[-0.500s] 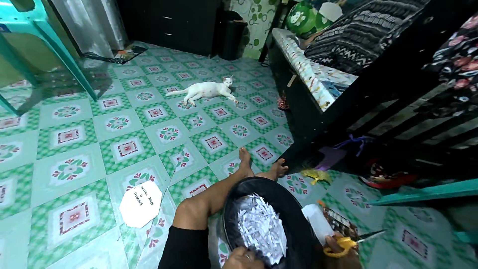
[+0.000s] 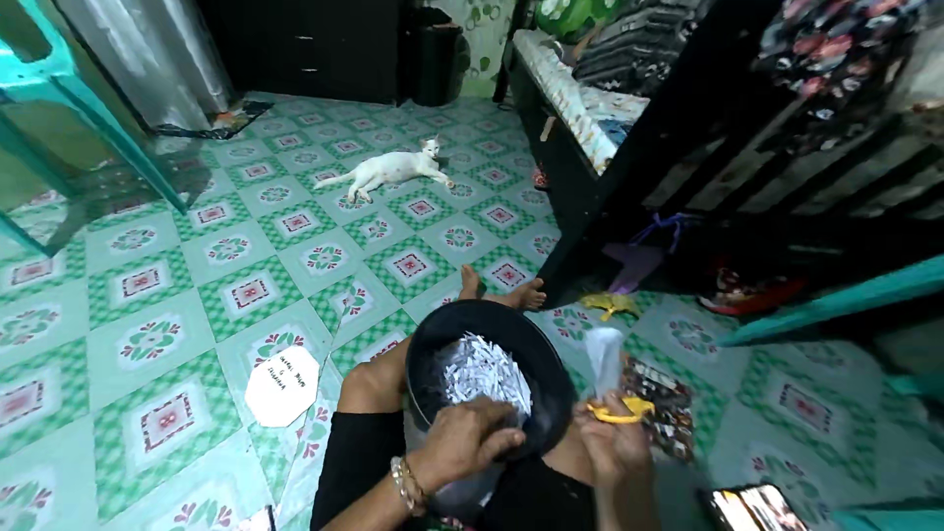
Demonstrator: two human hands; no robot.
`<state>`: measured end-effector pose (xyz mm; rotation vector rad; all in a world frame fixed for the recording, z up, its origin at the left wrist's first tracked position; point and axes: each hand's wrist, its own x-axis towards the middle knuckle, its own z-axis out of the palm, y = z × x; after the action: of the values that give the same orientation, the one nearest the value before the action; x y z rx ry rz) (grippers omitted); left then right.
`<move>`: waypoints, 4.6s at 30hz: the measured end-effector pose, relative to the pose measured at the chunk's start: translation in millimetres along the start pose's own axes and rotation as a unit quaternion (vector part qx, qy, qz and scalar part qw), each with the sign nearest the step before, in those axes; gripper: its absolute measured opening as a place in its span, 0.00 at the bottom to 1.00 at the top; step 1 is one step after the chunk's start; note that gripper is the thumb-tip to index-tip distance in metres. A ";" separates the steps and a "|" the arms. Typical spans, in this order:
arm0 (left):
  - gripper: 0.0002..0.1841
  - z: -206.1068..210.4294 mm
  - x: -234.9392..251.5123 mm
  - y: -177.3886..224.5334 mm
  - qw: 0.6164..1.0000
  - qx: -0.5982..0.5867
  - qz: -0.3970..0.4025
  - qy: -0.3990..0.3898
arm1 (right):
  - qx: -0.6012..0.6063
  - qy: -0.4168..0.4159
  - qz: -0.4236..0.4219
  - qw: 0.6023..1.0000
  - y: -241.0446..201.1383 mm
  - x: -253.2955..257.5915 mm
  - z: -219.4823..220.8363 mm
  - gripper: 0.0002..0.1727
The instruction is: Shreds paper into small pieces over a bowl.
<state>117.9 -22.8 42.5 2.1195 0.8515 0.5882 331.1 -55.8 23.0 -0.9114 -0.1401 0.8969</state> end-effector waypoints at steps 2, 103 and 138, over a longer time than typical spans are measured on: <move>0.31 0.4 9.5 4.1 0.994 -0.080 0.066 0.040 | -0.005 -0.006 0.018 1.000 1.5 -22.1 26.0 0.16; 0.06 -57.5 38.0 -27.9 0.964 -0.236 -0.021 0.121 | -0.601 -0.326 -0.053 0.728 -37.9 -67.7 -0.1 0.38; 0.09 -36.2 47.3 -34.4 0.963 -0.259 0.029 0.070 | -0.647 -0.303 -0.039 0.698 -27.6 -74.0 12.0 0.33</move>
<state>113.6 45.9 43.2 1.6424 0.6260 0.8932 295.0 -110.0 69.4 -1.8380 -1.5417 0.9304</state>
